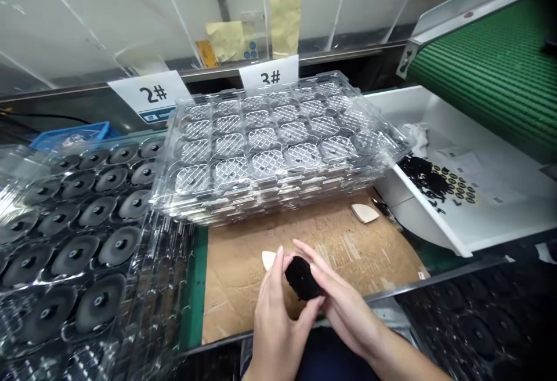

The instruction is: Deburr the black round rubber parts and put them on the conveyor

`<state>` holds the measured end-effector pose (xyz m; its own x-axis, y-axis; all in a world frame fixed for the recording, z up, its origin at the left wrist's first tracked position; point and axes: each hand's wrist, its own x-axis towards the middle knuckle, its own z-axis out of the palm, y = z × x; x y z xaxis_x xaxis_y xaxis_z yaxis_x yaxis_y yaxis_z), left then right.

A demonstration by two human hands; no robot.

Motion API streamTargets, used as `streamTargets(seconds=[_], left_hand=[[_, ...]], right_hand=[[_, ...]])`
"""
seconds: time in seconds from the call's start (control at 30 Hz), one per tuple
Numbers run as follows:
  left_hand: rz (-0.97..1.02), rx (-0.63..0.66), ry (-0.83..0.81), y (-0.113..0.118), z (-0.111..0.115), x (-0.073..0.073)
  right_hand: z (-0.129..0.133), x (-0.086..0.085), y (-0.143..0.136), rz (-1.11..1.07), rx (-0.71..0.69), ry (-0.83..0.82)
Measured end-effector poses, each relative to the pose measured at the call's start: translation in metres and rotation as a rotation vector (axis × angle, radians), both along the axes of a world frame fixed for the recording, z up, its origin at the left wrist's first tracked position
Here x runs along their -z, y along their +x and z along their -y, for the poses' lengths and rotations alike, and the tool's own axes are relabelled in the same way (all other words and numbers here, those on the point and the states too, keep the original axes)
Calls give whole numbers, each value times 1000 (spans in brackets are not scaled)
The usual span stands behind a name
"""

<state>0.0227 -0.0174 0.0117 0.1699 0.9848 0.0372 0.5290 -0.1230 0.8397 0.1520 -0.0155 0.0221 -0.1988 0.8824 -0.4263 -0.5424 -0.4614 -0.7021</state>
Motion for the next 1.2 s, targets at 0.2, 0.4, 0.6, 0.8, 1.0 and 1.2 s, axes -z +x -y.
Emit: streamTargets(seconds=[0.2, 0.4, 0.6, 0.8, 1.0, 1.2], left_hand=[[178, -16, -100, -21, 9, -16], [164, 134, -117, -42, 6, -27], [245, 353, -310, -56, -3, -38], [365, 493, -465, -57, -7, -46], [288, 473, -495, -52, -8, -45], [216, 458, -427, -46, -13, -42]], right_hand=[[-3, -19, 15, 750, -95, 469], [-13, -53, 11, 781, -422, 528], [-23, -57, 11, 436, -634, 262], [-29, -52, 14, 170, -765, 114], [-24, -46, 21, 218, -744, 134], [-20, -36, 31, 236, -626, 109]])
